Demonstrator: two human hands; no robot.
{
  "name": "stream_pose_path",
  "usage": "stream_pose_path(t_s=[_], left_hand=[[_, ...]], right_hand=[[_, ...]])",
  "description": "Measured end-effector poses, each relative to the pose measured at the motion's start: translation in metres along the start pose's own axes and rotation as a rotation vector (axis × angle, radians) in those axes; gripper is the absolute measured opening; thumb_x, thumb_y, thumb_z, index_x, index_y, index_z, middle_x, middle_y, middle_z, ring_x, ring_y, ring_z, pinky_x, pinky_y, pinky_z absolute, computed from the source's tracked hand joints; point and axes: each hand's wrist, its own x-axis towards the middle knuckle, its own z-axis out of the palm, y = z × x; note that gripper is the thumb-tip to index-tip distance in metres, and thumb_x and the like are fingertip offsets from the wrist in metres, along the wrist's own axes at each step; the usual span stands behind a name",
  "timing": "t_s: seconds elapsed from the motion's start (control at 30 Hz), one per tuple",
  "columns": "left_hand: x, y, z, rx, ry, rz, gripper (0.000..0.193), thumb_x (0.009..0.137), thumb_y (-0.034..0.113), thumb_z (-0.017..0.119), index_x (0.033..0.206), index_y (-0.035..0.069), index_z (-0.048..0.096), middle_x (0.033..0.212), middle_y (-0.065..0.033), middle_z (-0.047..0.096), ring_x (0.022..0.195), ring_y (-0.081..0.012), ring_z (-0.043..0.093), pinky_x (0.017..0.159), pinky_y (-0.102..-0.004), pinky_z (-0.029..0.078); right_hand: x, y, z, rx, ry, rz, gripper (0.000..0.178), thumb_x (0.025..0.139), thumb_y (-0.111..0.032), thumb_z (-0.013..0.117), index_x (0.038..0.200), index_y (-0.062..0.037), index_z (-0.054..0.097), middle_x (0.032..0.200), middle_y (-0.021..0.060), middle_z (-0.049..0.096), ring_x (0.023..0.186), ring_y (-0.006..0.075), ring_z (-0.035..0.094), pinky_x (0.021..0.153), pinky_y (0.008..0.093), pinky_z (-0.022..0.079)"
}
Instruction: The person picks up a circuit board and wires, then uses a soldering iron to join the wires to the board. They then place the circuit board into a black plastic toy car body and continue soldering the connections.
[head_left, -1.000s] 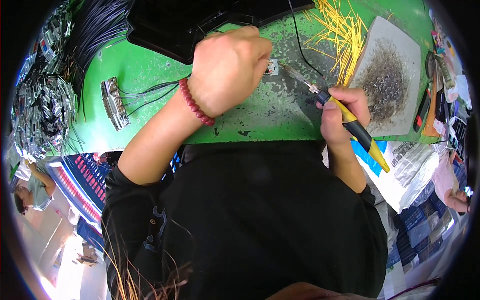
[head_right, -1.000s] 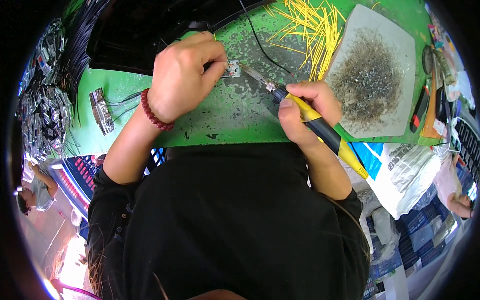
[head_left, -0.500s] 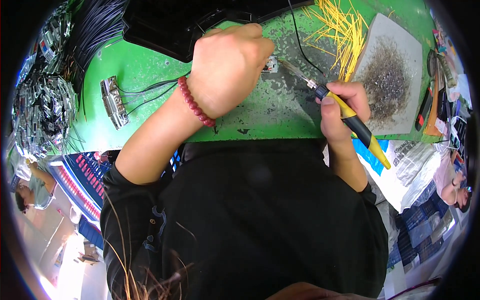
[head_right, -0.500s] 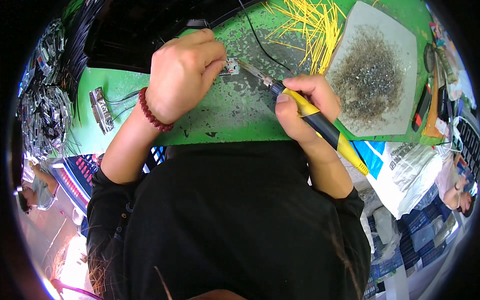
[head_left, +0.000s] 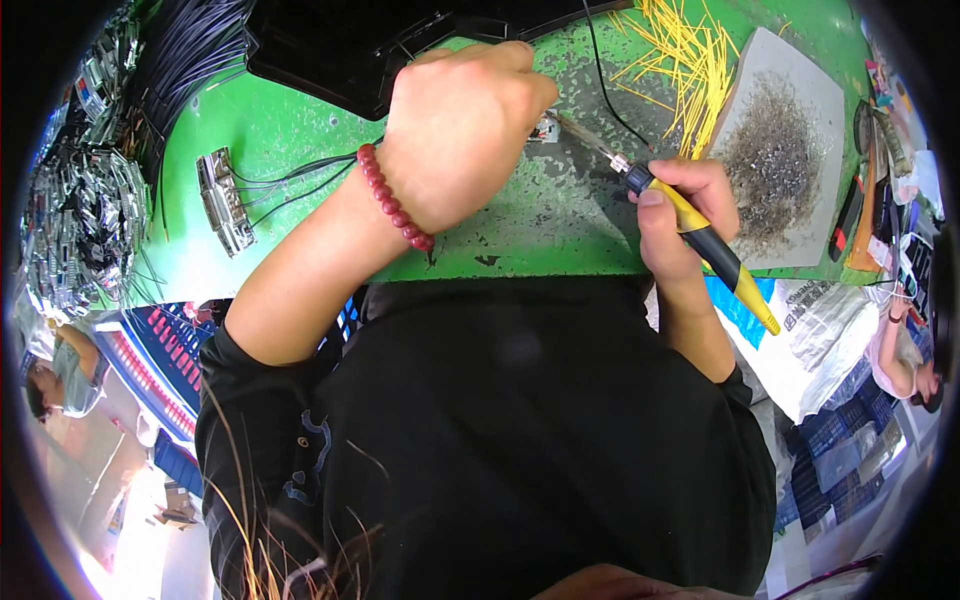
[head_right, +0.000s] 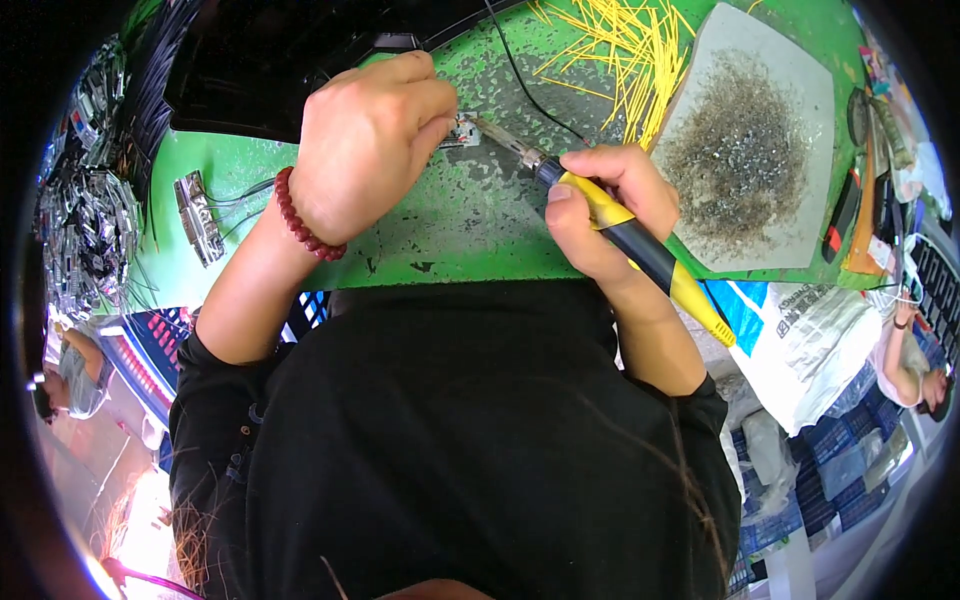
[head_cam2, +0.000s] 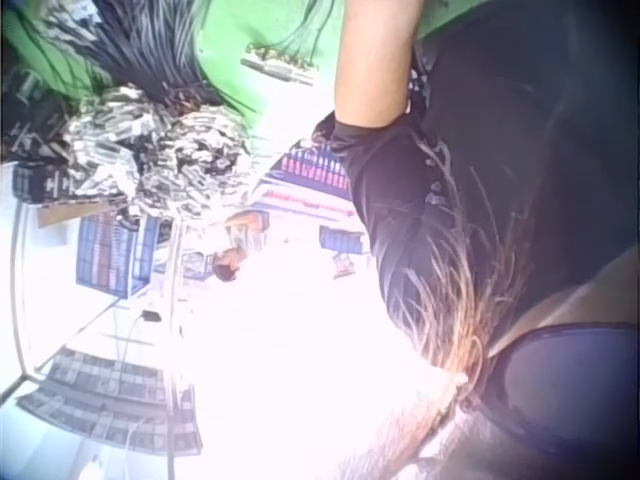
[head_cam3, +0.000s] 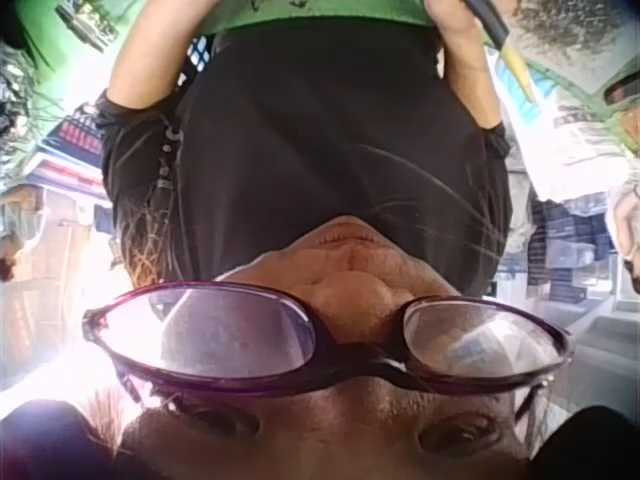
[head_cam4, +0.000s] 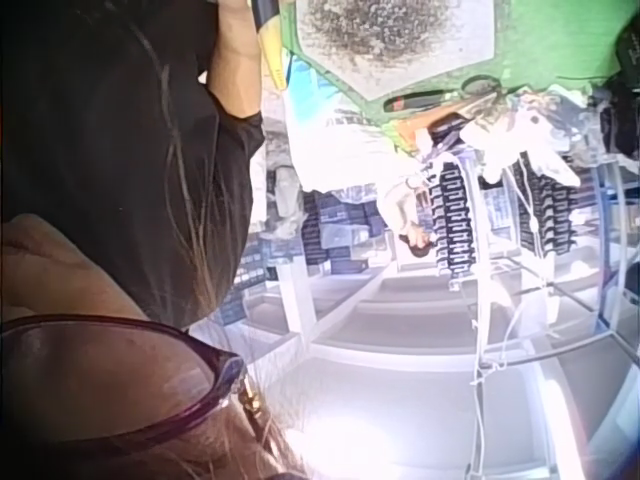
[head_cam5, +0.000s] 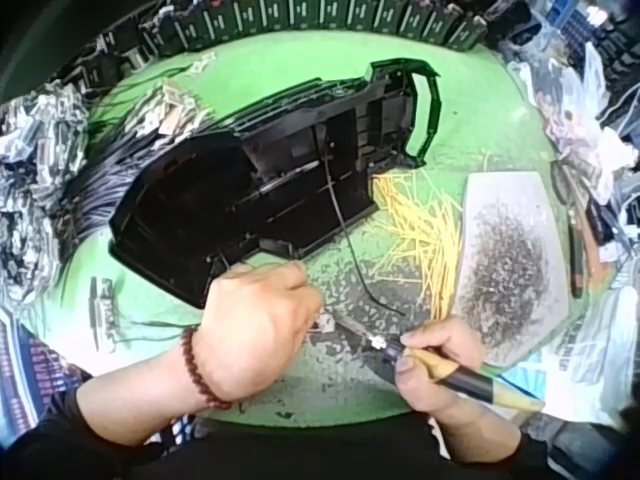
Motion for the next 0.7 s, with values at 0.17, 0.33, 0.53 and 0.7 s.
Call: stream_pose_path(t_s=[0.17,0.33,0.53,0.7], left_hand=[[0.0000,-0.0010,0.0014,-0.003,-0.001,-0.009,0.004,0.078,0.010,0.069,0.077,0.008,0.065,0.078,-0.0049,0.058,0.075,-0.0267,0.062,0.064,-0.0375,0.051],[-0.0004,-0.0012,0.0016,-0.017,0.009,-0.013,0.005,0.078,0.010,0.068,0.076,0.008,0.065,0.078,-0.0050,0.058,0.074,-0.0269,0.062,0.063,-0.0377,0.051],[-0.0006,-0.0003,0.0022,-0.033,0.020,-0.024,0.004,0.078,0.009,0.068,0.076,0.008,0.065,0.077,-0.0051,0.058,0.073,-0.0271,0.062,0.063,-0.0379,0.051],[-0.0011,0.0026,0.0027,-0.024,0.044,-0.020,0.006,0.078,0.009,0.067,0.074,0.008,0.063,0.077,-0.0054,0.058,0.071,-0.0275,0.062,0.062,-0.0379,0.051]], right_hand=[[-0.0004,0.0017,-0.0003,-0.012,-0.033,-0.026,0.021,0.083,-0.013,0.073,0.095,-0.0021,0.061,0.071,0.0008,0.058,0.059,0.0054,0.049,0.053,0.0215,0.038],[-0.0070,0.0004,-0.0026,0.056,0.038,-0.028,0.024,0.085,-0.016,0.072,0.099,-0.0013,0.059,0.082,0.0043,0.059,0.064,0.0073,0.049,0.058,0.0225,0.039],[-0.0070,-0.0018,-0.0026,0.013,0.028,-0.008,0.024,0.085,-0.017,0.073,0.098,-0.0015,0.059,0.079,0.0039,0.059,0.064,0.0074,0.050,0.058,0.0228,0.040],[-0.0052,0.0008,-0.0021,-0.020,0.044,-0.037,0.024,0.081,-0.016,0.074,0.095,-0.0021,0.061,0.076,0.0044,0.060,0.062,0.0080,0.052,0.057,0.0232,0.042]])
